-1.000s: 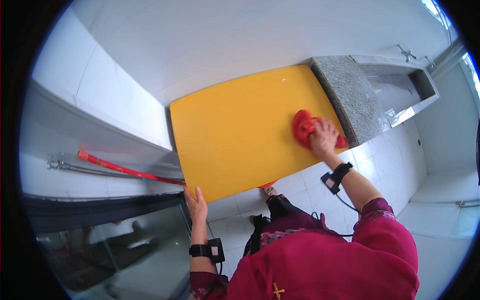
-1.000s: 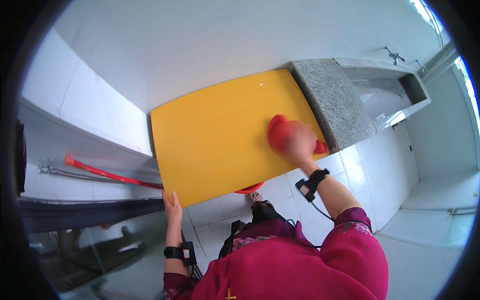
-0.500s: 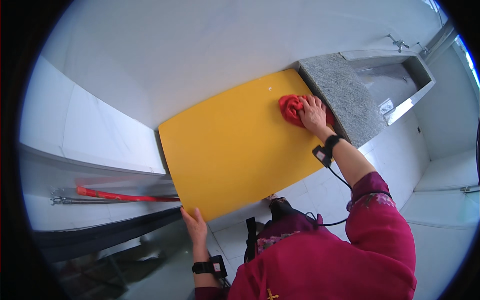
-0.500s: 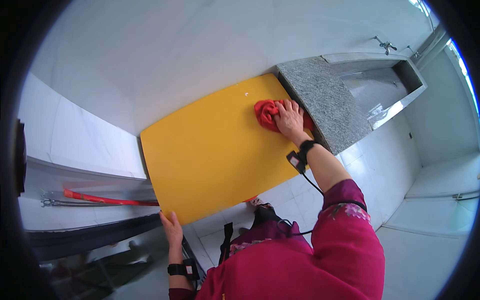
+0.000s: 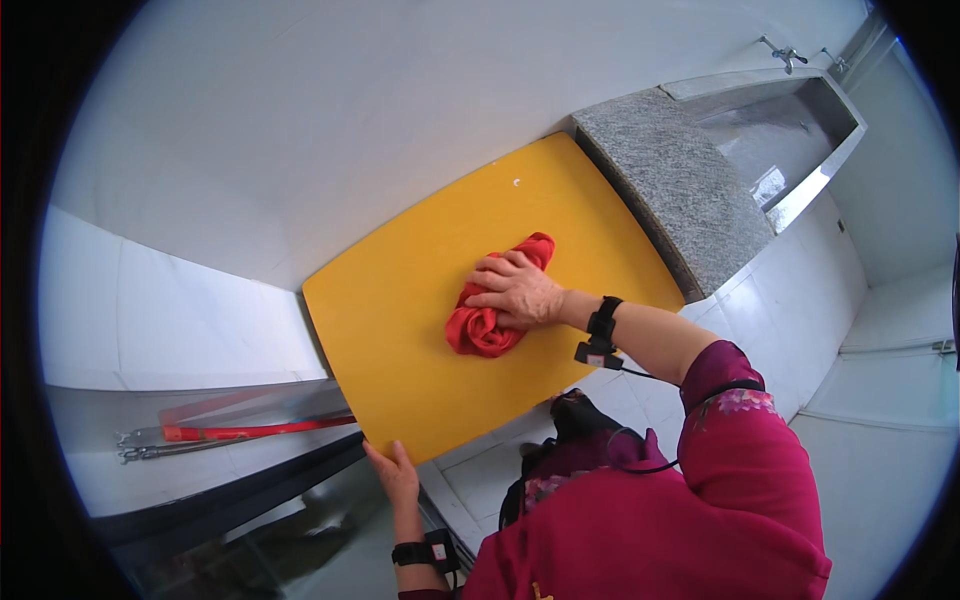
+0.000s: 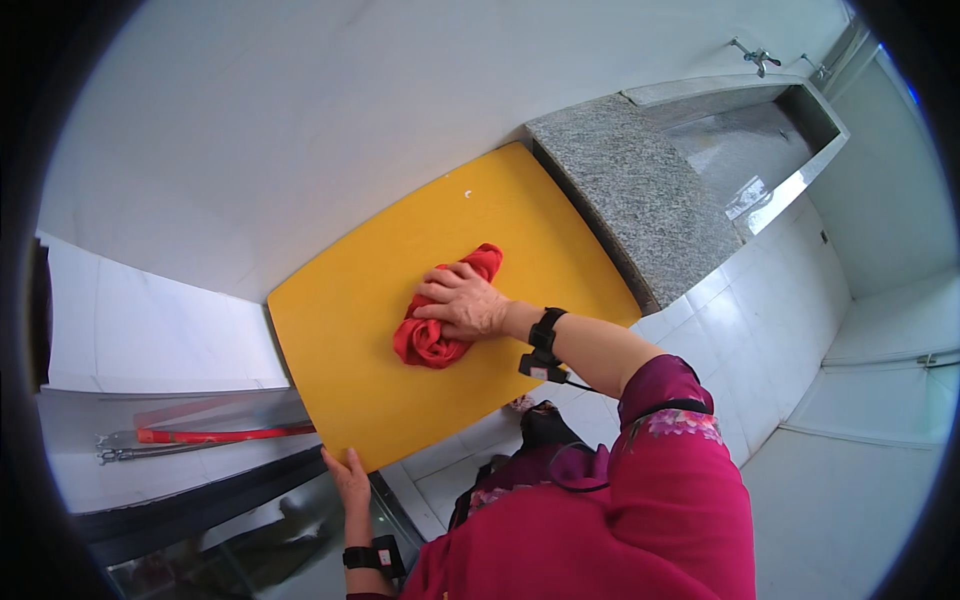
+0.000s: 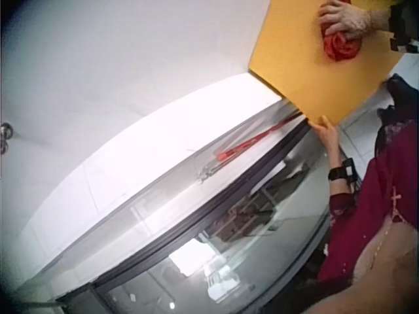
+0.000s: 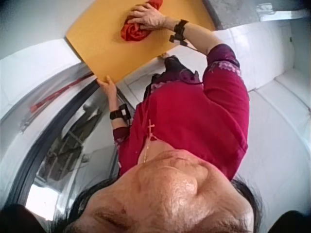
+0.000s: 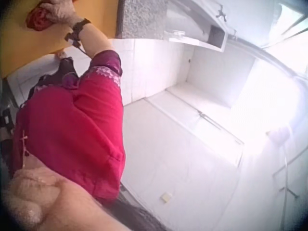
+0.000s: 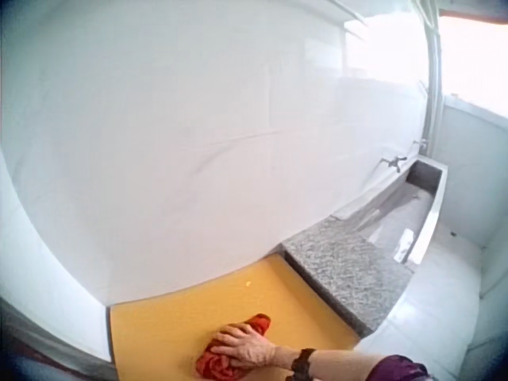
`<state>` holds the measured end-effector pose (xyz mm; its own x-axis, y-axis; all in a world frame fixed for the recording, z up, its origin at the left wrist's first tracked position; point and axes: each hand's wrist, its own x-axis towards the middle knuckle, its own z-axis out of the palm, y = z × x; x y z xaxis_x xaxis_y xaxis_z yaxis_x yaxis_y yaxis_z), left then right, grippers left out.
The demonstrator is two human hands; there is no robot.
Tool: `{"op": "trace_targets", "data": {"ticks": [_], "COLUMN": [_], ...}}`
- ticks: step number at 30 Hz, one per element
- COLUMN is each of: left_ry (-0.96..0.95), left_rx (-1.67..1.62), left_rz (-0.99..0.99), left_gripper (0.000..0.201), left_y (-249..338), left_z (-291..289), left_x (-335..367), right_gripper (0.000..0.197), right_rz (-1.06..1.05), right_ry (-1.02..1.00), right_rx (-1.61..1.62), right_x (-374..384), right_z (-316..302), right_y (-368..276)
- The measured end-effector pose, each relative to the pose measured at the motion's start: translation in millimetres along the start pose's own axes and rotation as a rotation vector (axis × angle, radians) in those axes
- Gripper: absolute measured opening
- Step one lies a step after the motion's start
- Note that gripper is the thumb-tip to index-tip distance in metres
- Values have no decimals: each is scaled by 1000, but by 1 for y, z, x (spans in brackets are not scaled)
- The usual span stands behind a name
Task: Wiping a yellow board surface with a red cloth next to a sink.
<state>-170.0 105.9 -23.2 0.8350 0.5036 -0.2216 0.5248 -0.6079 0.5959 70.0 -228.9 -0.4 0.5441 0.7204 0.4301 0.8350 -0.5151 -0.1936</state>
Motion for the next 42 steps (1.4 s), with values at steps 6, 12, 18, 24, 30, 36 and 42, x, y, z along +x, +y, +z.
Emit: {"op": "trace_targets", "data": {"ticks": [6, 12, 18, 24, 30, 36, 42], "left_ry": [-62, -30, -32, -48, -22, -18, -10], "left_rx": [8, -14, -25, -5, -23, 38, 45], "left_rz": [36, 45, 84, 114, 92, 82, 54], "left_gripper": [69, 70, 68, 67, 68, 74, 74], "left_y": [17, 8, 14, 18, 15, 21, 21], "left_z": [1, 0, -1, -4, -4, -2, -4], "left_x": [2, 1, -1, -1, -3, -3, -5], "right_gripper": [40, 45, 41, 35, 40, 64, 53], "right_rz": [702, 821, 778, 953, 847, 759, 322], "right_ry": [93, 57, -103, 239, 59, -103, -162], "right_rx": [-291, -378, -192, 197, -21, -410, -52], "right_x": [-48, -143, -207, -185, -127, -143, -66], "right_z": [-44, -63, -109, -135, -166, -81, -41], "right_y": [89, 11, -58, -53, -32, -24, -88]}}
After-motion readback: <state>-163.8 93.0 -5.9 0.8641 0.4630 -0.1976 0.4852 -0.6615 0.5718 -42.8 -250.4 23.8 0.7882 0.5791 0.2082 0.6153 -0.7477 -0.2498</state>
